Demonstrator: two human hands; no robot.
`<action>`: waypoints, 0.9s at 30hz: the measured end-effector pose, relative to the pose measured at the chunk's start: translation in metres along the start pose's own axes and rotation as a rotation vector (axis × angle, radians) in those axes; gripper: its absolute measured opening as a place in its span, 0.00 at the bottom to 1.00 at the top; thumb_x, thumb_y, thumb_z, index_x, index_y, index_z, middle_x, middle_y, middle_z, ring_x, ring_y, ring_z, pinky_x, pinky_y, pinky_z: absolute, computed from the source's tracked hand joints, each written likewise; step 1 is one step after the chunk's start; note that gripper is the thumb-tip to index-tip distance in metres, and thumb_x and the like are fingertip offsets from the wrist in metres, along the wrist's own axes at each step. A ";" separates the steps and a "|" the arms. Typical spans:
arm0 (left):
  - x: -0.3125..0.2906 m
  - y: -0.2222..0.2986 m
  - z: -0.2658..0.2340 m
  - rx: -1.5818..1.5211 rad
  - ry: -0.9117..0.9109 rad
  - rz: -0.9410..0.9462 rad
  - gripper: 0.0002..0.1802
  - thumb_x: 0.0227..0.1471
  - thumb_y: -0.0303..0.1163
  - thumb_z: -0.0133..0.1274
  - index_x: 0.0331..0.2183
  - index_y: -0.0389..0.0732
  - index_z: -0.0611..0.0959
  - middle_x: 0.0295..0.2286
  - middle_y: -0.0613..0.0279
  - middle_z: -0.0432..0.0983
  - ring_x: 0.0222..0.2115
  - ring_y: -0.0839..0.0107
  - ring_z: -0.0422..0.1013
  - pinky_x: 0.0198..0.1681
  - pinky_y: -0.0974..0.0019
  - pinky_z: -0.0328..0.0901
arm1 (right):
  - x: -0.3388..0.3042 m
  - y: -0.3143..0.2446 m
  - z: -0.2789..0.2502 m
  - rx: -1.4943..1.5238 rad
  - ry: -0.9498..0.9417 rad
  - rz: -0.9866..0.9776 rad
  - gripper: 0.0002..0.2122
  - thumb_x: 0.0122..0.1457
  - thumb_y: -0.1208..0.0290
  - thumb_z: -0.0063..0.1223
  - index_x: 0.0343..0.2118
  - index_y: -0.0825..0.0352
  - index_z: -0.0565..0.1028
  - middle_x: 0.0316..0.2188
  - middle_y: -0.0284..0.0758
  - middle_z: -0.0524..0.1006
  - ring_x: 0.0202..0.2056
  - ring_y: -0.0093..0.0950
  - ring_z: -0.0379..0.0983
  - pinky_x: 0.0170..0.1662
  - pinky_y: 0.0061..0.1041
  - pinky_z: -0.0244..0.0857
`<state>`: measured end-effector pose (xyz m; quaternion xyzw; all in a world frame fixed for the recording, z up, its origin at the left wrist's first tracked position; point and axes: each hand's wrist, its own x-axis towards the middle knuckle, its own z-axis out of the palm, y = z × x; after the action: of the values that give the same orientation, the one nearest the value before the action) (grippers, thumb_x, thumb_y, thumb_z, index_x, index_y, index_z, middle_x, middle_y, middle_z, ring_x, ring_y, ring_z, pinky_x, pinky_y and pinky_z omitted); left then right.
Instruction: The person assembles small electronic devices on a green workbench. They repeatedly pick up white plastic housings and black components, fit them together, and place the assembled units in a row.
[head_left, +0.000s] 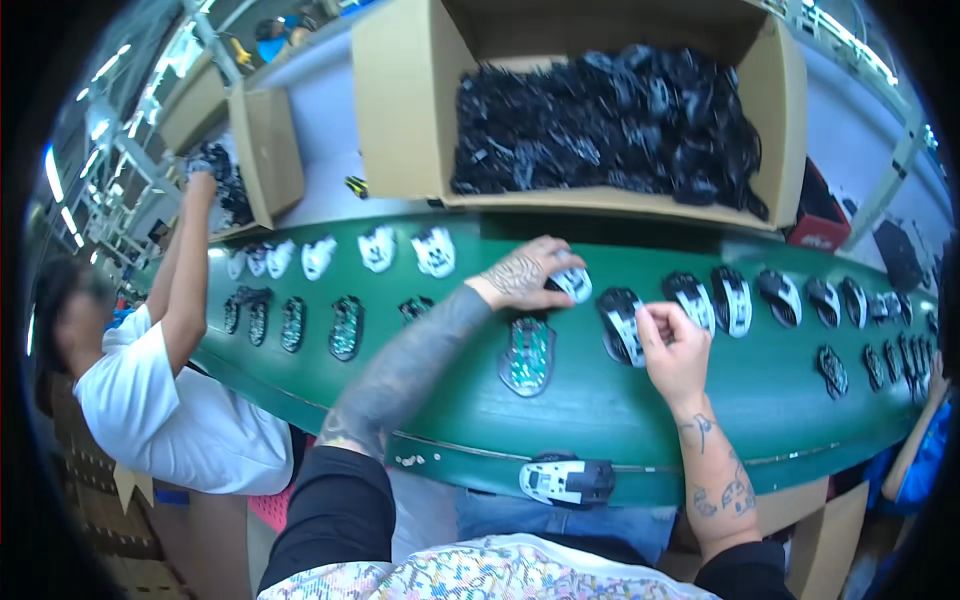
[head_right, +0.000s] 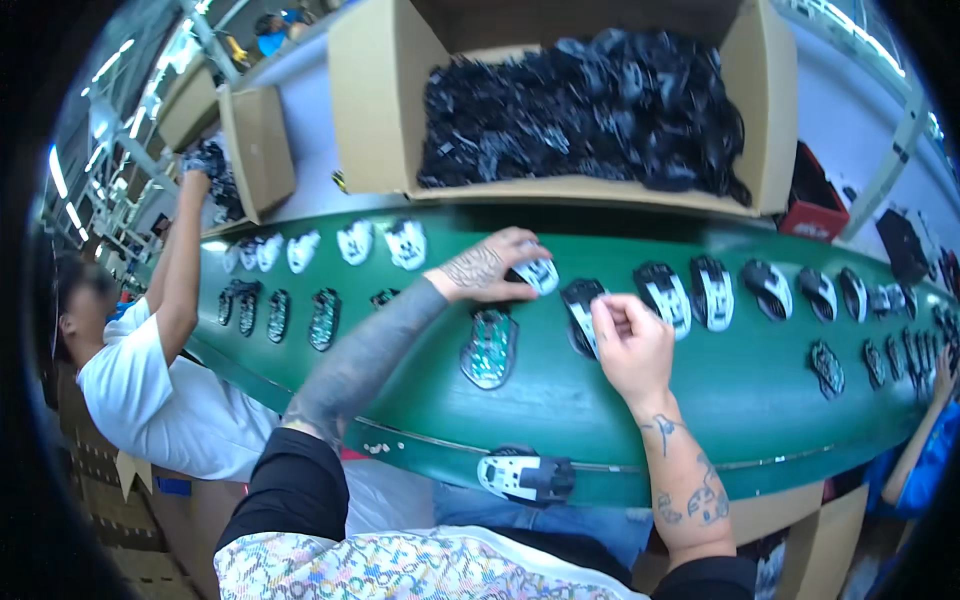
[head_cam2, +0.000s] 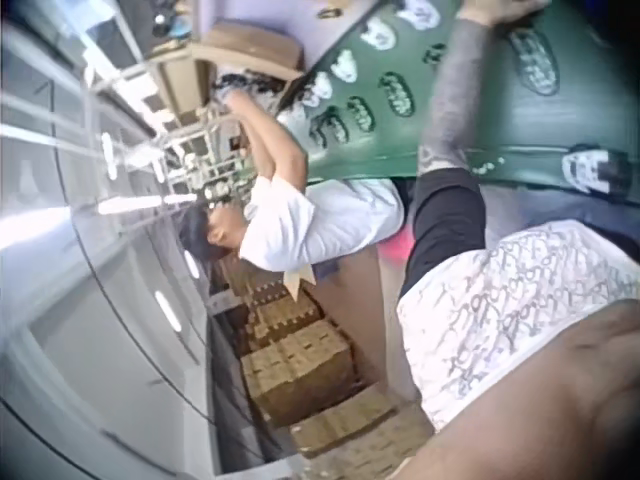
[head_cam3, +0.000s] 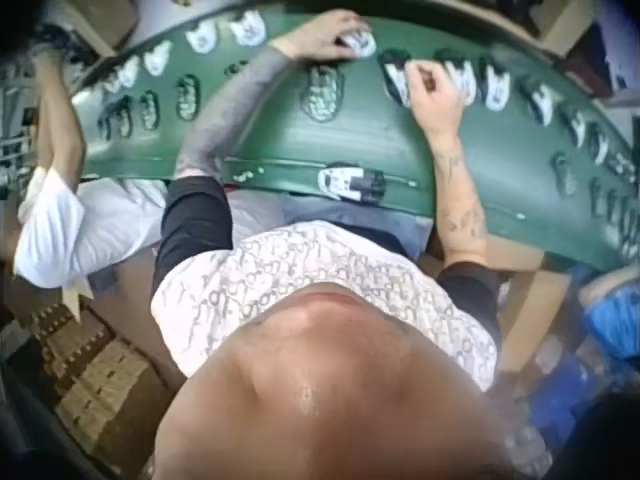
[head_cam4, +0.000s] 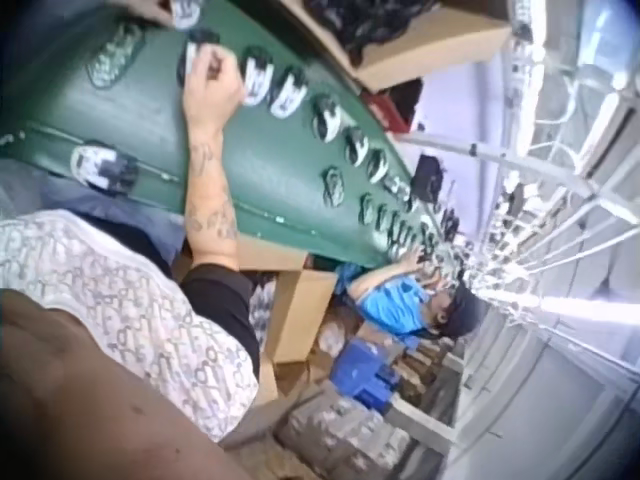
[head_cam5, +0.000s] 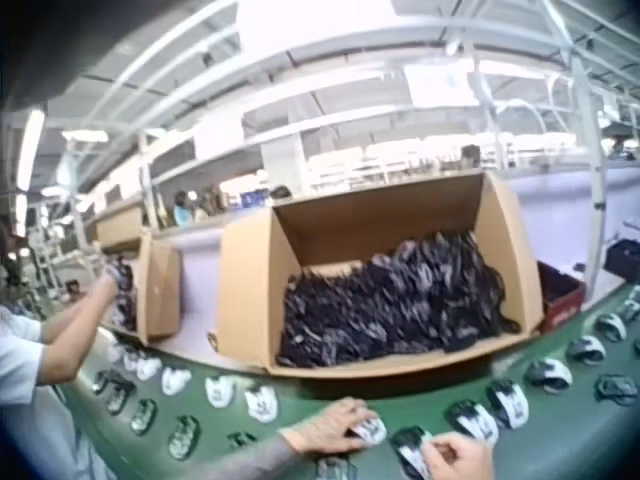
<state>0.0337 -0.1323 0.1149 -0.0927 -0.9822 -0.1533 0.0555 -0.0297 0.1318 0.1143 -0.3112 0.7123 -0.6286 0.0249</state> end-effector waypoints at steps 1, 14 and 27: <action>0.003 -0.001 -0.003 -0.034 -0.049 0.007 0.31 0.42 0.44 0.61 0.48 0.43 0.74 0.48 0.47 0.65 0.52 0.53 0.61 0.56 0.58 0.57 | -0.001 0.003 -0.001 0.008 -0.003 0.006 0.05 0.54 0.74 0.57 0.29 0.71 0.77 0.18 0.33 0.77 0.20 0.16 0.73 0.24 0.16 0.67; -0.071 -0.065 -0.031 0.561 0.390 -0.973 0.38 0.40 0.61 0.57 0.44 0.39 0.76 0.43 0.45 0.67 0.46 0.50 0.63 0.51 0.53 0.59 | 0.104 -0.012 0.017 -0.449 0.030 -0.625 0.04 0.53 0.73 0.51 0.31 0.64 0.76 0.35 0.38 0.74 0.40 0.39 0.70 0.43 0.34 0.66; -0.093 -0.021 -0.058 -0.326 0.613 -0.970 0.33 0.41 0.44 0.62 0.48 0.38 0.73 0.42 0.48 0.74 0.41 0.62 0.72 0.44 0.61 0.66 | 0.210 -0.016 0.094 -0.705 -0.355 0.094 0.40 0.46 0.43 0.57 0.62 0.52 0.56 0.59 0.48 0.57 0.57 0.42 0.61 0.58 0.38 0.58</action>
<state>0.1251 -0.1851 0.1509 0.4079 -0.8155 -0.3297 0.2450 -0.1520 -0.0511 0.1837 -0.3716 0.8825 -0.2801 0.0680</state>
